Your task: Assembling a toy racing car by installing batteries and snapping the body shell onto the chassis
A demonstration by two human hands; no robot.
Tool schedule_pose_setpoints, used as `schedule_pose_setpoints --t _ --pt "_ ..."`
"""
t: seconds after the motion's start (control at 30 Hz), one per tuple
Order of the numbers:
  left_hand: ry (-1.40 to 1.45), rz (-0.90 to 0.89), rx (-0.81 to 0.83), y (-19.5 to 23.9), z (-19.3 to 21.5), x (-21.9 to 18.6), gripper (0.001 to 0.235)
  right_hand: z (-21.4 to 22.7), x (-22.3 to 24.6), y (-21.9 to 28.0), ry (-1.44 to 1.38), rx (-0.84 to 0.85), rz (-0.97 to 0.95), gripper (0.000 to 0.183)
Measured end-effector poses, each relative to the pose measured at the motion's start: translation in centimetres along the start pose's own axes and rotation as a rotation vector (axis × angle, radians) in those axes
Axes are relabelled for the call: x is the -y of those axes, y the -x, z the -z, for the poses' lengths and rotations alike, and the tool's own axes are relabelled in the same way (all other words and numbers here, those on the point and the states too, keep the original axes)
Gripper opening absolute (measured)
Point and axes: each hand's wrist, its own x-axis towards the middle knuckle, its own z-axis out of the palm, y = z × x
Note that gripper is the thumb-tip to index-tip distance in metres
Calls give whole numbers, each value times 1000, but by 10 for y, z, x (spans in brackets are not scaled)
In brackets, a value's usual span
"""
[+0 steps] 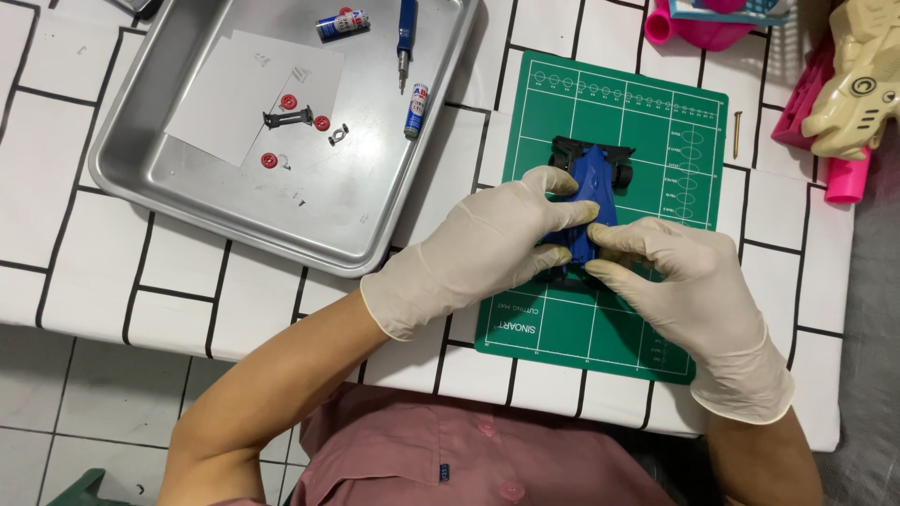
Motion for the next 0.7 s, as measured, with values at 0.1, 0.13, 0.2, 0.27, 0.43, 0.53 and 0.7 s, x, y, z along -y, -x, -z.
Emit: schedule_pose_setpoints --t 0.1,0.13,0.2,0.27,0.43,0.53,0.7 --pt "-13 -32 -15 -1 -4 3 50 0 -3 1 6 -5 7 36" --pt "-13 -32 -15 0 -4 2 50 -1 -3 1 6 -5 7 36" --pt "-1 -30 -15 -1 -3 2 49 -1 -3 1 16 -6 -22 37" --pt "0 -33 -16 0 -3 2 48 -1 1 0 6 -11 -47 39" --pt "19 -18 -9 0 0 0 49 0 4 -1 -18 -20 -79 41" --pt "21 4 18 0 1 0 52 2 6 -3 -54 -12 -109 42" --pt "-8 83 44 0 7 -8 57 17 11 -5 -119 30 -197 49"
